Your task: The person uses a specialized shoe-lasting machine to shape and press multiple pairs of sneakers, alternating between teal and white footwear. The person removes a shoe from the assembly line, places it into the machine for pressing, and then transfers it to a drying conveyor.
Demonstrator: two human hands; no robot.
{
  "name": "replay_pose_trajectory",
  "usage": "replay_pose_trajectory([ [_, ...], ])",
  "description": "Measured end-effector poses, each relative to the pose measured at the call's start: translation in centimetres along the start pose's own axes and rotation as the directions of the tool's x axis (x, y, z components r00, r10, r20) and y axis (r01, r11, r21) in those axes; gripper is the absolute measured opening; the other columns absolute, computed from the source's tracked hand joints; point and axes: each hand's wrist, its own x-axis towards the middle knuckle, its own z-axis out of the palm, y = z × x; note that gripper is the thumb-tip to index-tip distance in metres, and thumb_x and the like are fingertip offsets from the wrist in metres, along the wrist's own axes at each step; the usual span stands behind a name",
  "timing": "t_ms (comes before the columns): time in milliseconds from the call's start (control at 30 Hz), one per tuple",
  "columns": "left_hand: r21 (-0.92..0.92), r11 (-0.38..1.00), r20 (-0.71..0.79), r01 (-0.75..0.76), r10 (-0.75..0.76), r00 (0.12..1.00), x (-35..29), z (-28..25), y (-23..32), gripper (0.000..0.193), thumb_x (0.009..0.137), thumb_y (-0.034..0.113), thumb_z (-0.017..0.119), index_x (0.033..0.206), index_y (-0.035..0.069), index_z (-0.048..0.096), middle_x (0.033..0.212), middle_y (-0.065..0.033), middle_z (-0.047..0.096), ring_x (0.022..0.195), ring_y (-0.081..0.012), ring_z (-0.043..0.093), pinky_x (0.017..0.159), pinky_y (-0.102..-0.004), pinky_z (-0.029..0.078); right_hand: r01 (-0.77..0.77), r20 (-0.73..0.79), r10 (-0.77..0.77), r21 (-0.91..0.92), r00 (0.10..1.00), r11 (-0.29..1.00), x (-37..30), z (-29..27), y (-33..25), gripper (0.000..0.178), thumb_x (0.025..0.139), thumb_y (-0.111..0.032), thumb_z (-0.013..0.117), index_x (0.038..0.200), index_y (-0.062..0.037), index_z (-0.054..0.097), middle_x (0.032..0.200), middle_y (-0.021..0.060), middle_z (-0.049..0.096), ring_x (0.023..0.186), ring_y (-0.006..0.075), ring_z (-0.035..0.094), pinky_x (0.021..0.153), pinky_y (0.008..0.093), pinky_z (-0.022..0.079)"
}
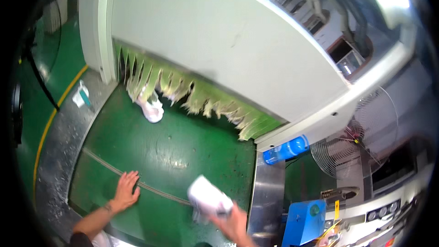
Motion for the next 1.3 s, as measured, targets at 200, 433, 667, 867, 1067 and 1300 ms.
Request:
replay_pose_trajectory([
  [200, 0.030, 0.165, 0.907, 0.986, 0.410, -0.097, -6.8, -2.0, 14.8, 0.103, 0.077, 0.081, 0.031, 0.143, 0.002, 0.027, 0.137, -0.0166, 0.043, 0.123, -0.0280, 0.045, 0.104, -0.0403, 0.036, -0.143, 0.281, 0.075, 0.229, 0.957, 0.963, -24.2, -7.2, -4.0, 0.069, 0.065, -0.028, 0.083, 0.123, -0.0040, 0.054, 0.119, 0.0121, 0.061, 0.107, 0.0200, 0.061, 0.090, 0.0330, 0.050],
  [433, -0.784, 0.030, 0.518, 0.621, 0.583, 0.626, -11.0, -14.2, 32.4, 0.059, 0.085, 0.034, 0.057, 0.128, -0.004, 0.043, 0.118, -0.0163, 0.056, 0.107, -0.0262, 0.057, 0.095, -0.0404, 0.045, 0.177, -0.353, 0.171, 0.763, 0.920, 0.622, -36.6, -10.2, -3.6, 0.071, 0.080, -0.019, 0.071, 0.137, -0.0015, 0.032, 0.139, 0.0178, 0.038, 0.127, 0.0299, 0.042, 0.102, 0.0416, 0.041],
  [667, -0.606, 0.151, 0.782, 0.781, 0.292, 0.551, -24.1, -5.7, 37.8, 0.070, 0.069, 0.012, 0.074, 0.129, -0.002, 0.040, 0.103, -0.0109, 0.061, 0.088, -0.0193, 0.062, 0.073, -0.0329, 0.054, -0.103, -0.252, 0.452, 0.773, 0.856, 0.626, -49.2, -6.3, -0.4, 0.071, 0.074, -0.019, 0.069, 0.133, 0.0036, 0.037, 0.129, 0.0214, 0.045, 0.123, 0.0300, 0.042, 0.105, 0.0383, 0.032],
  [867, -0.760, 0.033, 0.637, 0.649, 0.234, 0.734, -27.4, -0.9, 53.6, 0.045, 0.093, 0.025, 0.051, 0.127, -0.003, 0.042, 0.122, -0.0162, 0.054, 0.112, -0.0243, 0.054, 0.100, -0.0375, 0.041, -0.384, 0.039, 0.820, 0.896, 0.570, 0.225, -57.6, -11.3, 6.1, 0.060, 0.075, -0.022, 0.070, 0.124, 0.0025, 0.044, 0.106, 0.0127, 0.054, 0.098, 0.0213, 0.053, 0.089, 0.0344, 0.043],
  [1067, -0.881, 0.465, 0.250, -0.085, 0.612, 0.750, -10.3, 13.2, 66.8, 0.069, 0.087, 0.013, 0.061, 0.140, -0.003, 0.020, 0.132, -0.0273, 0.045, 0.129, -0.0346, 0.041, 0.105, -0.0372, 0.034, -0.340, 0.086, 0.828, 0.931, 0.554, 0.131, -57.0, -17.4, 9.1, 0.070, 0.075, -0.022, 0.073, 0.129, 0.0039, 0.037, 0.112, 0.0166, 0.053, 0.097, 0.0253, 0.056, 0.078, 0.0330, 0.050],
  [1300, -0.604, 0.457, 0.211, -0.653, 0.882, 0.422, -0.7, 33.8, 77.8, 0.064, 0.083, 0.026, 0.056, 0.130, -0.013, 0.036, 0.101, -0.0330, 0.057, 0.089, -0.0476, 0.057, 0.079, -0.0498, 0.047, -0.390, -0.123, 0.857, 0.852, 0.500, 0.350, -51.7, -20.0, 11.1, 0.078, 0.073, -0.029, 0.076, 0.132, 0.0052, 0.036, 0.126, 0.0195, 0.048, 0.119, 0.0292, 0.045, 0.102, 0.0387, 0.035],
])
